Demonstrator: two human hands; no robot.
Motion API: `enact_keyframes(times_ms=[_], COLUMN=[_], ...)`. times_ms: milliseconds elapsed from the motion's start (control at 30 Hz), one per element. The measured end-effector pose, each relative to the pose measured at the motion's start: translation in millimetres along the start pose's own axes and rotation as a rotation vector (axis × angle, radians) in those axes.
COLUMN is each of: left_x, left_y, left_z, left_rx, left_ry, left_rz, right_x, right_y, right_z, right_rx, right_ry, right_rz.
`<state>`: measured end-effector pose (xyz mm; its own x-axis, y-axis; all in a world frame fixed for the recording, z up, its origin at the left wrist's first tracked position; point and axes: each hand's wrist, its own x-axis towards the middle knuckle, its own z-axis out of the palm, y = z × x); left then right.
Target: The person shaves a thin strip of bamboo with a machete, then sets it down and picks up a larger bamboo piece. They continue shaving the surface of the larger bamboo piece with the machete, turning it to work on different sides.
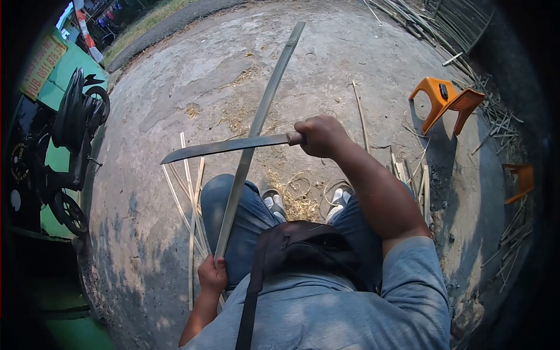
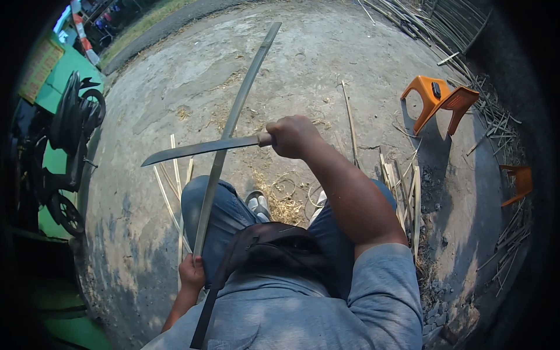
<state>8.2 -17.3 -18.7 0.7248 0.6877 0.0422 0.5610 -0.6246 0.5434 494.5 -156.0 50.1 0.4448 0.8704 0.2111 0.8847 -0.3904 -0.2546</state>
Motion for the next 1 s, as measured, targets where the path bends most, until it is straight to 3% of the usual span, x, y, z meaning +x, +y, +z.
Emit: enact_keyframes(times_ms=[33, 233, 467, 700, 1000], left_x=[1.8, 1.6, 4.3, 5.1, 4.1], left_y=[1.4, 0.1, 7.6, -1.4, -1.9], left_z=[0.3, 0.0, -1.3, 3.7, 2.4], left_rx=[-0.007, 0.0, 0.0, -0.023, -0.014], left_ry=[0.002, -0.012, 0.01, 0.021, 0.014], left_rz=[0.0, 0.003, 0.025, 0.014, 0.014], right_x=[-0.5, -6.3, -13.0, -6.9, -10.8], right_y=[7.0, 4.9, -31.0, -14.5, -19.3], right_z=[0.9, -3.3, -1.1, 10.0, -0.4], right_rx=[0.101, 0.05, 0.018, 0.061, 0.006], right_ry=[0.045, 0.007, -0.044, 0.014, 0.055], right_rz=[0.07, 0.012, -0.3, -0.201, -0.322])
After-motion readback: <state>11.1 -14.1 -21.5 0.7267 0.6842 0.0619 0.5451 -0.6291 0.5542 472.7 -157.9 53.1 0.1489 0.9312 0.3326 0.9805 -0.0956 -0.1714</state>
